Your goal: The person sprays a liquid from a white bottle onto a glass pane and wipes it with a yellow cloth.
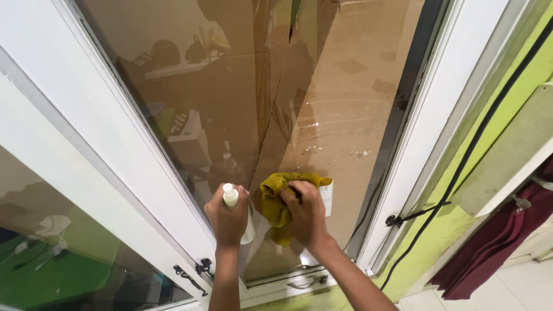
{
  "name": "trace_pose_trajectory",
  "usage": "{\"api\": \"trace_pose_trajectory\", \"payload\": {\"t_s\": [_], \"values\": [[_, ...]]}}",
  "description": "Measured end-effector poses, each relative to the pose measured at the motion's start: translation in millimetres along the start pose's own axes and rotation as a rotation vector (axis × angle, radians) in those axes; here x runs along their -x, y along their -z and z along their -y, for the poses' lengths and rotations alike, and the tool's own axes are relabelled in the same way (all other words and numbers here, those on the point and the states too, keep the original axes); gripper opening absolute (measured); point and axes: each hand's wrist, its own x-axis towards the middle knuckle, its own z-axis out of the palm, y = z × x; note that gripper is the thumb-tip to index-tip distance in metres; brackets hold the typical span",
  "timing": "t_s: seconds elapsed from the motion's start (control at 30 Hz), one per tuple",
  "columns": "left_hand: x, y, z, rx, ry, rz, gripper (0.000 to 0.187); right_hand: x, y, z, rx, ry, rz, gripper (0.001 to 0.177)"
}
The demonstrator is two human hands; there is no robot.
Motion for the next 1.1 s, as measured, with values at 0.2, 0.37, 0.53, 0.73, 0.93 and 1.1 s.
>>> {"api": "trace_pose_trajectory", "payload": {"t_s": [0.2, 0.37, 0.53, 0.73, 0.93, 1.1], "values": [[0.3, 1.5, -1.4, -0.011, 0.061, 0.026, 0.016, 15.2, 33.6, -44.4, 0.324, -0.129, 0.079, 0.050], [-0.8, 1.0, -0.4, -0.030, 0.053, 0.025, 0.015, 16.3, 76.4, -85.6, 0.407, -0.267, 0.087, 0.051], [-1.7, 2.9, -1.4, -0.034, 0.055, 0.045, 0.015, 28.5, 71.3, -119.3, 0.233, -0.251, -0.007, 0.048], [-0.3, 2.8, -0.6, -0.029, 0.053, 0.043, 0.018, 55.4, 6.3, -112.2, 0.196, -0.206, -0.241, 0.073], [0.6, 2.1, 1.2, 0.001, 0.057, 0.039, 0.018, 58.3, -36.1, -64.5, 0.000, 0.065, -0.176, 0.075], [0.8, 0.0, 4.0, -0.047, 0.073, 0.030, 0.021, 36.0, -28.6, -48.9, -0.143, 0.111, -0.044, 0.079]]}}
